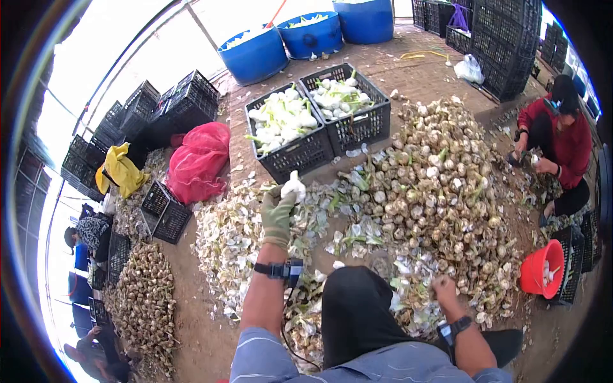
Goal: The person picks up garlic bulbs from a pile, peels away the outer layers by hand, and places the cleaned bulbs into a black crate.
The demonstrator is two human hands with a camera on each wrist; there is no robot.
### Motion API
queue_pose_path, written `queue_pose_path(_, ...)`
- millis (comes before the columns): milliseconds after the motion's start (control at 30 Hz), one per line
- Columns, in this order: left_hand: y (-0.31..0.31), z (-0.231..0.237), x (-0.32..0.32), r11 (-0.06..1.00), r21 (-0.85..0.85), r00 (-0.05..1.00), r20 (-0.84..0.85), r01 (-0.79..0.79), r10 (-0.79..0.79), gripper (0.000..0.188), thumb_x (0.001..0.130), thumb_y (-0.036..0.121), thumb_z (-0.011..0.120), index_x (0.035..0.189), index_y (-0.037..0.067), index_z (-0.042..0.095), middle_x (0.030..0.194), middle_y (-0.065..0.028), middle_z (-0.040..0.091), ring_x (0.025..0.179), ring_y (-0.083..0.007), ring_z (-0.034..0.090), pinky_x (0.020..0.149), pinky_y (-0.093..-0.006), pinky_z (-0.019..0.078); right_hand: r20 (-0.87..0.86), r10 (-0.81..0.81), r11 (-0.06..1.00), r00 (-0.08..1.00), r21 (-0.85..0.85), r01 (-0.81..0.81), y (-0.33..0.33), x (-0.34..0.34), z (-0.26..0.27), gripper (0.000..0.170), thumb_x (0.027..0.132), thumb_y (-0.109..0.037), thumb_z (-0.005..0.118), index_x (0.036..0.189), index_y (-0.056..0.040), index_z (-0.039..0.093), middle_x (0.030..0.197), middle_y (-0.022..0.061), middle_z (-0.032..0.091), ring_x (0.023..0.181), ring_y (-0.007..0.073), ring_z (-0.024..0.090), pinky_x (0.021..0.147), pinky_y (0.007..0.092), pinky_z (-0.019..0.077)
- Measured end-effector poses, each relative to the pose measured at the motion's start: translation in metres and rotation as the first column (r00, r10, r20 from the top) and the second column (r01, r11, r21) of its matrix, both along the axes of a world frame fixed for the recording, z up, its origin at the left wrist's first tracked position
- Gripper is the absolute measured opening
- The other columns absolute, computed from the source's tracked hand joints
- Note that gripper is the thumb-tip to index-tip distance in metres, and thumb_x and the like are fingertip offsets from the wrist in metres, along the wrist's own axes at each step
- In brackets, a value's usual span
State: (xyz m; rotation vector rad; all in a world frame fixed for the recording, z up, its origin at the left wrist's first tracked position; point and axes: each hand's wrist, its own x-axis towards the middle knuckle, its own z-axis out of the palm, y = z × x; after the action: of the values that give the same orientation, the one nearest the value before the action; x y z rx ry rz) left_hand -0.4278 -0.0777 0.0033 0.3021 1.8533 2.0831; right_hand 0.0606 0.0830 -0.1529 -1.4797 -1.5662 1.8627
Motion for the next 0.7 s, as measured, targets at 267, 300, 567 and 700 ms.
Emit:
queue_pose_path(267, 0.096, -0.052, -0.175, 0.966, -0.088, 0.87, -0.461, -0.242, 0.176, 0.039, 0.084, 0.006, 0.075, 0.119, -0.003, 0.06, 0.113, -0.0112, 0.064, 0.102, -0.0199, 0.059, 0.094, -0.0297, 0.0482, 0.313, 0.153, 0.988, 0.937, -0.045, -0.147, -0.012, 0.028, -0.033, 0.018, 0.086, -0.018, 0.069, 0.077, -0.0034, 0.064, 0.067, 0.0066, 0.064, 0.057, 0.0153, 0.062, 0.054, 0.032, 0.0495)
queue_pose_path(300, 0.1, -0.074, -0.211, 0.858, -0.348, 0.694, -0.72, -0.377, 0.012, 0.047, 0.088, 0.022, 0.076, 0.126, -0.001, 0.058, 0.111, -0.013, 0.064, 0.101, -0.0195, 0.06, 0.091, -0.0301, 0.05, 0.35, 0.155, 0.987, 0.924, -0.02, -0.158, -0.013, 0.034, -0.032, 0.018, 0.086, -0.019, 0.07, 0.077, -0.0034, 0.064, 0.068, 0.0066, 0.064, 0.057, 0.0155, 0.062, 0.054, 0.0327, 0.0498)
queue_pose_path(567, 0.115, -0.086, -0.21, 0.799, -0.593, 0.743, -0.579, -0.101, -0.336, 0.049, 0.092, 0.017, 0.061, 0.139, 0.005, 0.055, 0.128, -0.0155, 0.063, 0.113, -0.0265, 0.06, 0.099, -0.0356, 0.0451, 0.324, 0.364, 0.931, 0.873, -0.113, -0.346, 0.008, 0.062, -0.043, 0.033, 0.093, -0.031, 0.065, 0.084, 0.0012, 0.062, 0.069, 0.0179, 0.059, 0.061, 0.0274, 0.055, 0.055, 0.0458, 0.0412)
queue_pose_path(700, 0.117, -0.089, -0.142, 0.893, -0.422, 0.957, -0.16, 0.156, -0.242, 0.059, 0.093, 0.017, 0.063, 0.146, 0.0, 0.043, 0.136, -0.012, 0.055, 0.115, -0.0211, 0.055, 0.099, -0.031, 0.0437, 0.614, 0.636, 0.689, 0.468, -0.177, -0.703, 0.023, 0.089, -0.032, 0.018, 0.088, -0.014, 0.062, 0.098, 0.0012, 0.065, 0.077, 0.0189, 0.063, 0.07, 0.0332, 0.061, 0.061, 0.049, 0.0467)
